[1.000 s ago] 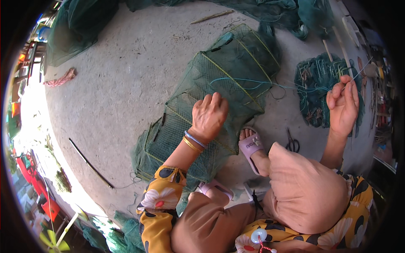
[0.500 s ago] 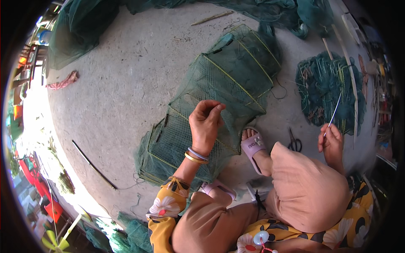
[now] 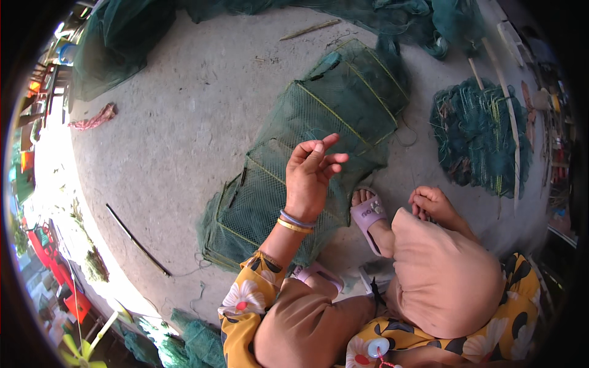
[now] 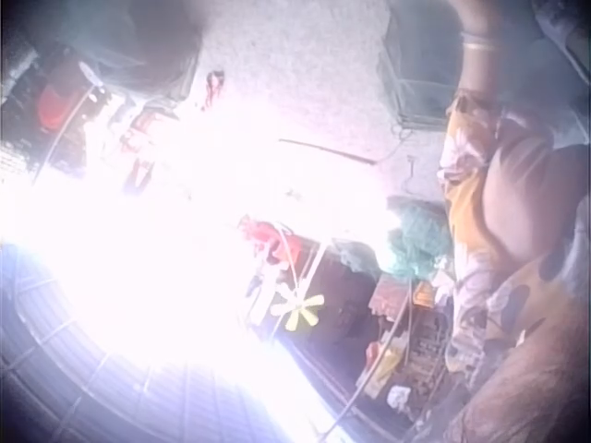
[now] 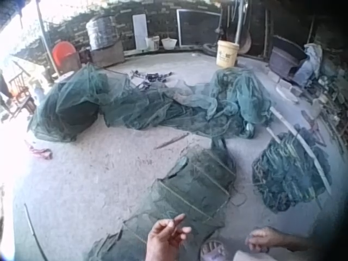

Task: The recorder is repairing or sewing green mesh fishing nets using a needle and thread.

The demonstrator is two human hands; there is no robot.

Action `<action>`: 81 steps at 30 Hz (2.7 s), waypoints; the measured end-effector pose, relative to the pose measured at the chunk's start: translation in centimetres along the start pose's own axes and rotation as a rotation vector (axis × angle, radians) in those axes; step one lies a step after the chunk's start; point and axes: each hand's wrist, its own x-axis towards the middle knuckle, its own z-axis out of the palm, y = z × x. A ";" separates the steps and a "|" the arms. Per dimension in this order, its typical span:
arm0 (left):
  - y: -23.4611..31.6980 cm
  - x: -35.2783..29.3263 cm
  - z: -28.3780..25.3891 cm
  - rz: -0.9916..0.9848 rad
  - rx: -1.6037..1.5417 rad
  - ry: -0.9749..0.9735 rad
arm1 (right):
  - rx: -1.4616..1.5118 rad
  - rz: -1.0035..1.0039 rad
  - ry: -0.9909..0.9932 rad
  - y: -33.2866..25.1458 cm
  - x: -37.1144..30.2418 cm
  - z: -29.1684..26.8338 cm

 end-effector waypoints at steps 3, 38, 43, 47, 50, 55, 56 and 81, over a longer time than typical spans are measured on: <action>-0.6 -0.2 -0.8 -0.026 -0.012 0.000 | 0.022 0.005 -0.048 4.6 1.2 0.5; 0.5 -1.9 -0.2 0.035 0.403 0.138 | -0.139 -0.776 0.062 -12.6 9.1 12.4; 0.5 -1.3 0.0 0.215 0.607 0.105 | -0.251 -0.929 0.052 -14.0 8.3 12.5; 0.4 -2.4 0.3 0.242 0.556 0.210 | -0.282 -1.012 0.026 -13.0 7.2 12.6; 0.4 -3.5 -0.1 0.023 0.358 0.244 | -0.329 -1.054 0.046 -12.2 6.7 12.5; 0.6 -3.5 0.1 -0.116 0.174 0.216 | -0.407 -1.209 -0.005 -11.0 6.4 12.6; 0.6 -3.4 0.1 -0.126 0.145 0.218 | -0.445 -1.250 -0.028 -10.8 6.4 12.6; 0.2 -3.7 -1.4 -0.156 -0.083 0.201 | -0.192 -0.767 -0.060 -12.7 6.7 11.2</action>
